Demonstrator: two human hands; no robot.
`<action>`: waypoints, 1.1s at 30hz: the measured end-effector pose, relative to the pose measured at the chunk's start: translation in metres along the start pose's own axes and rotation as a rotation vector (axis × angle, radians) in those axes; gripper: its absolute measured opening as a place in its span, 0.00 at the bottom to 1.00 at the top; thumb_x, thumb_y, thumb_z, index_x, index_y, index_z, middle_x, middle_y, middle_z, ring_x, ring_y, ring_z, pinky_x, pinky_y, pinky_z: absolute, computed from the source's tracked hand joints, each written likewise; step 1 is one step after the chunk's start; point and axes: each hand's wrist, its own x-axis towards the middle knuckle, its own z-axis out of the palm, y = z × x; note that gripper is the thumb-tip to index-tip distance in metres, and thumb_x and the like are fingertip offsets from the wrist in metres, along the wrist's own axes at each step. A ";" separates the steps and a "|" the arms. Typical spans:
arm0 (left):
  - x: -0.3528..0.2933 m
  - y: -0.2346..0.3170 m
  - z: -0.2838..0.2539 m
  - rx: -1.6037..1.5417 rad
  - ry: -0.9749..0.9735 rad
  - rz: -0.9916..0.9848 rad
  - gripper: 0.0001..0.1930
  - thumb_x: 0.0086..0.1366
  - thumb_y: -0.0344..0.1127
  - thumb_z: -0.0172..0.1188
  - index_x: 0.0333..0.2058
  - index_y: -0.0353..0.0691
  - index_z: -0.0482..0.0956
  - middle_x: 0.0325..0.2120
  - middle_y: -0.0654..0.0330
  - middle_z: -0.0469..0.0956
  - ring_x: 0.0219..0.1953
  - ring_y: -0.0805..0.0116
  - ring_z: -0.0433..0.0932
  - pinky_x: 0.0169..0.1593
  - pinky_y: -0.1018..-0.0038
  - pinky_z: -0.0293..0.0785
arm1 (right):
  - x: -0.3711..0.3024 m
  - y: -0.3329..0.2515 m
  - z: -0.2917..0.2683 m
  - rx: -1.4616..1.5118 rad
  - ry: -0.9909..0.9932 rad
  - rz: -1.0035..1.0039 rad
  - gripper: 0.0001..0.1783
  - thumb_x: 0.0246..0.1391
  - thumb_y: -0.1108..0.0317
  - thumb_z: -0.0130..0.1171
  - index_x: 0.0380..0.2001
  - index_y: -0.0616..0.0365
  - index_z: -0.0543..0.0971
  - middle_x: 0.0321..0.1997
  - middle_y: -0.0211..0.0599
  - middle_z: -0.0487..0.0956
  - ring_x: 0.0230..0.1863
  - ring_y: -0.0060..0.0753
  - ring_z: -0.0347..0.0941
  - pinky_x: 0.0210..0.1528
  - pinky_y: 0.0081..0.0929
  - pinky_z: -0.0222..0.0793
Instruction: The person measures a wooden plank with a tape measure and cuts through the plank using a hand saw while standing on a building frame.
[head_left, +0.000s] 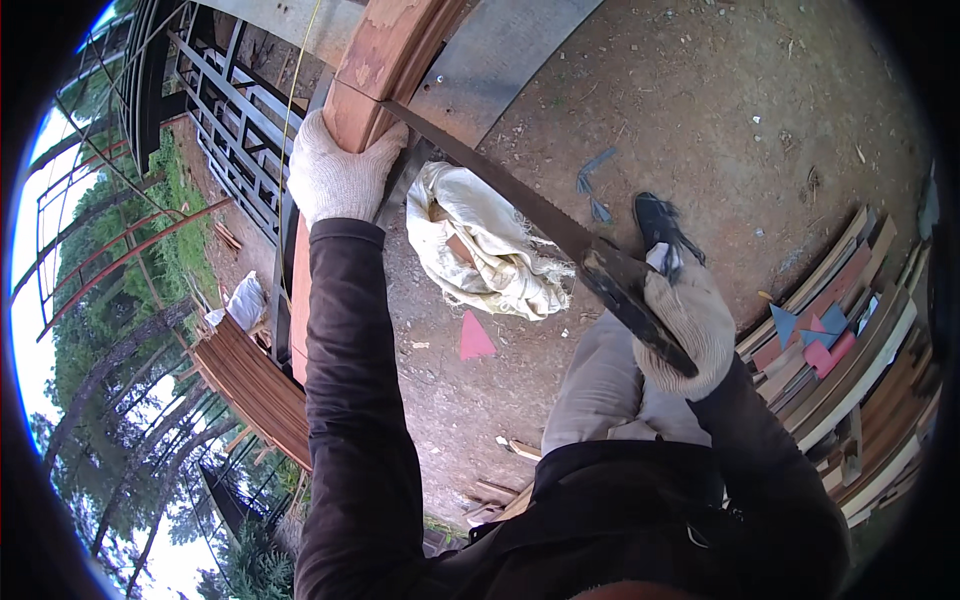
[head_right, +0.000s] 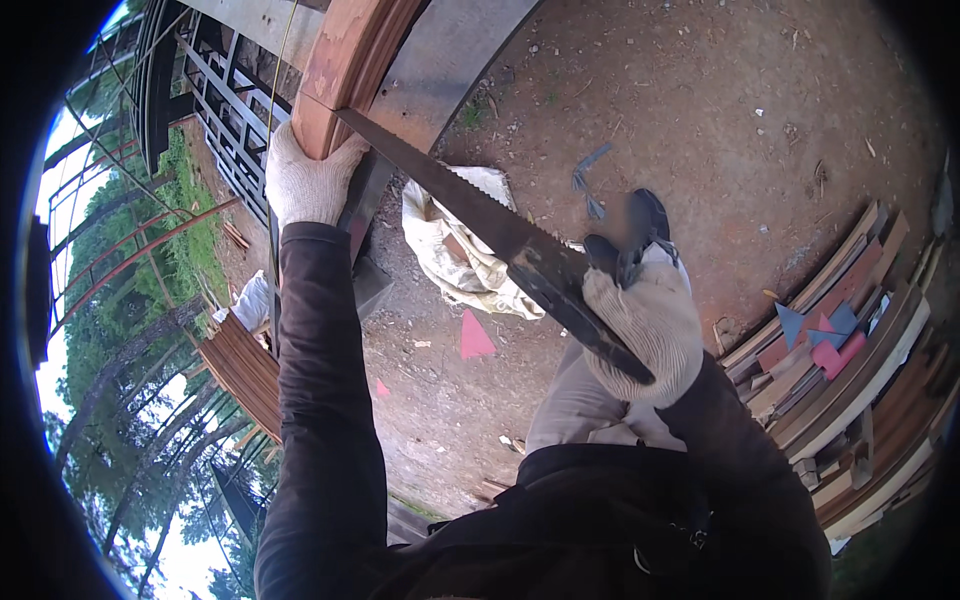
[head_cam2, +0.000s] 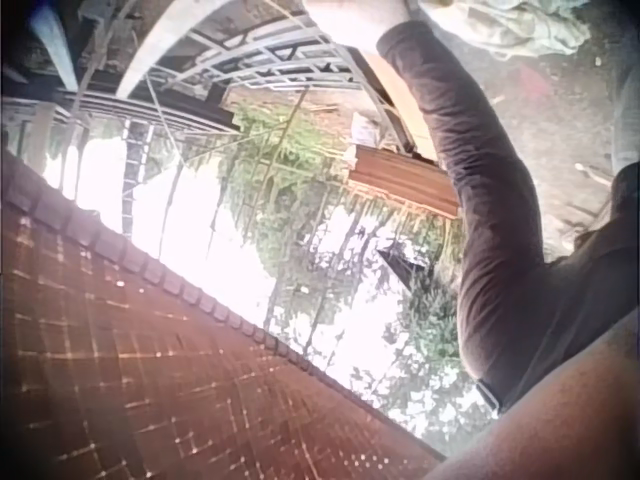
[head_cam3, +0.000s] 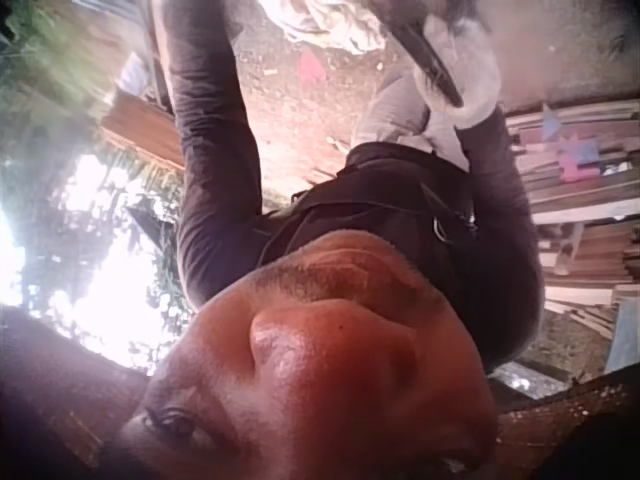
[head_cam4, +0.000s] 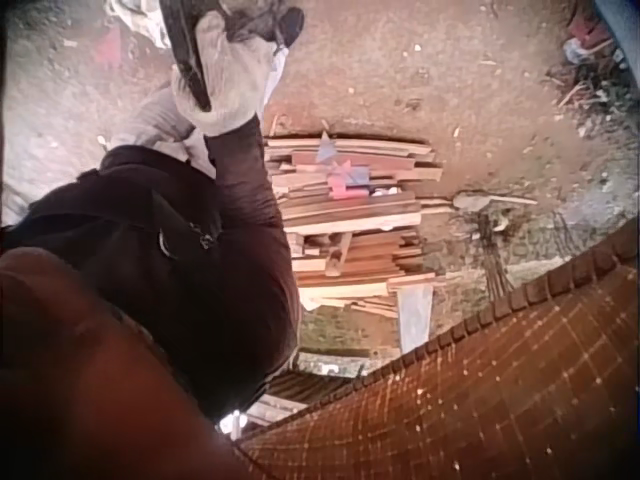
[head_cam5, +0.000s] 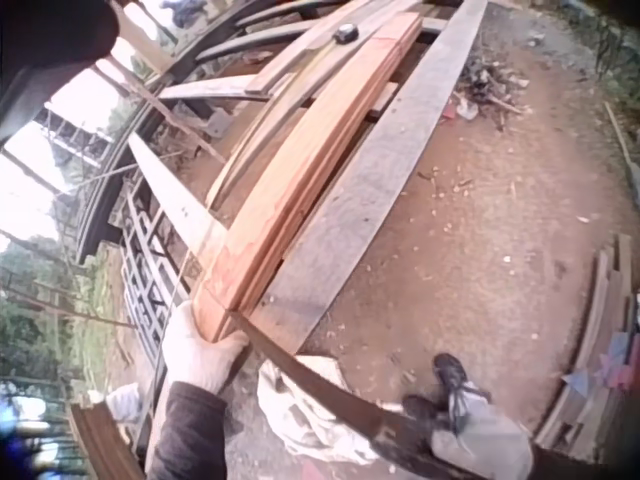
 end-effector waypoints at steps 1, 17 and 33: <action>0.000 -0.001 0.002 0.016 0.016 -0.001 0.42 0.42 0.60 0.83 0.50 0.36 0.82 0.45 0.46 0.86 0.49 0.45 0.86 0.54 0.57 0.81 | 0.004 0.009 0.007 0.025 -0.001 -0.005 0.35 0.51 0.71 0.70 0.65 0.59 0.76 0.36 0.41 0.85 0.30 0.44 0.80 0.38 0.40 0.73; 0.009 0.009 0.010 -0.009 -0.013 0.040 0.43 0.42 0.61 0.83 0.50 0.35 0.82 0.44 0.45 0.86 0.47 0.46 0.87 0.54 0.58 0.82 | 0.096 0.035 0.067 0.113 0.164 -0.142 0.34 0.54 0.67 0.69 0.65 0.58 0.77 0.31 0.33 0.83 0.29 0.46 0.78 0.37 0.41 0.68; 0.002 0.000 -0.003 -0.020 -0.057 -0.011 0.42 0.42 0.60 0.83 0.49 0.35 0.82 0.44 0.46 0.87 0.46 0.45 0.87 0.53 0.57 0.83 | 0.012 -0.007 0.002 -0.004 -0.022 0.033 0.33 0.53 0.75 0.70 0.65 0.62 0.79 0.40 0.45 0.84 0.35 0.46 0.79 0.41 0.39 0.74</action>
